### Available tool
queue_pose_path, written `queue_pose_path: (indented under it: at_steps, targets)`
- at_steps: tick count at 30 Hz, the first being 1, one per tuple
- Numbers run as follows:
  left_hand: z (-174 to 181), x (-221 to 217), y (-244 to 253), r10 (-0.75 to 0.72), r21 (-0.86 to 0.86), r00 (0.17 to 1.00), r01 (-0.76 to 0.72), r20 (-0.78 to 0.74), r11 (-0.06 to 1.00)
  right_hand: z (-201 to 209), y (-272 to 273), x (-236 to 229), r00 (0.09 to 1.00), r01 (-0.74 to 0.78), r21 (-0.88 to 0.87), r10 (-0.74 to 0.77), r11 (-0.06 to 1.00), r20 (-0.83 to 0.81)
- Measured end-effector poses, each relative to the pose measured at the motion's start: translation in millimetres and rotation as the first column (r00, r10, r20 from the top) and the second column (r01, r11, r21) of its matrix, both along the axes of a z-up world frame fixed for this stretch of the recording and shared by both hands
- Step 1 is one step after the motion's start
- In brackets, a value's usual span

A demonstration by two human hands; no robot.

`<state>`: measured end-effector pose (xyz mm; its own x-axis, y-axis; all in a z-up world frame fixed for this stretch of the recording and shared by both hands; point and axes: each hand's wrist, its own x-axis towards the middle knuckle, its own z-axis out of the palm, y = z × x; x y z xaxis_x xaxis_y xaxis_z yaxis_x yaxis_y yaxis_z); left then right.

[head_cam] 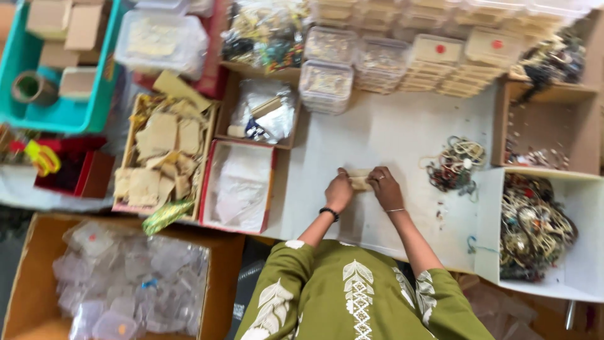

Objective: The person packs small jewelry items into plastic bags and small containers, then places them into paper bags. They handle necklaces and bracelets, organizing them into boxes and containers on a cluttered work table.

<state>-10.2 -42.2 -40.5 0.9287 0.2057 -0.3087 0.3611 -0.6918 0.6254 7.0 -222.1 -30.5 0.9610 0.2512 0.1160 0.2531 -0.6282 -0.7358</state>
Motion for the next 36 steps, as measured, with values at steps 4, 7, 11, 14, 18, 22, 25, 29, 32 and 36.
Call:
queue_pose_path:
  at_steps: [4, 7, 11, 14, 18, 22, 25, 29, 32, 36]
  targets:
    - [-57, 28, 0, -0.036, 0.02, 0.973, 0.041, -0.229, 0.999, 35, -1, -2, 0.974, -0.226, -0.037, 0.225, 0.973, -0.037]
    - [-103, 54, 8, -0.019, 0.04, 0.934, 0.035, -0.357, 0.999, 45, 2, -5, 0.951, -0.307, -0.089, 0.309, 0.948, 0.007]
    - [-76, 45, 43, -0.346, -0.184, 0.76, 0.293, -0.55, 0.938, 41, 6, -10, 0.917, -0.317, -0.165, 0.346, 0.934, 0.196]
    - [13, 4, 85, -0.225, -0.103, 0.951, 0.208, -0.211, 0.973, 25, -5, -19, 0.985, -0.172, 0.018, 0.173, 0.985, -0.025]
    - [104, -59, 164, 0.239, -0.138, 0.936, -0.209, 0.259, 0.968, -8, -35, -32, 0.738, 0.337, 0.279, -0.068, 0.899, -0.672]
    - [130, -134, 262, 0.493, -0.03, 0.625, -0.6, 0.605, 0.799, -17, -44, -34, 0.709, 0.42, 0.335, -0.075, 0.843, -0.701]
    - [89, -209, 330, 0.626, 0.139, 0.379, -0.907, 0.682, 0.397, -9, -36, -33, 0.668, 0.478, 0.321, -0.101, 0.817, -0.738]
    - [-21, -338, 381, 0.852, 0.369, 0.274, -0.924, 0.447, 0.103, -4, -37, -28, 0.671, 0.458, 0.333, -0.075, 0.825, -0.737]
    - [-41, -400, 378, 0.917, 0.453, 0.192, -0.822, -0.35, 0.346, 7, -39, -27, 0.616, 0.474, 0.293, -0.075, 0.83, -0.784]
    - [-71, -414, 387, 0.834, 0.39, 0.23, -0.8, -0.502, 0.456, -7, -38, -17, 0.6, 0.472, 0.301, -0.051, 0.829, -0.798]
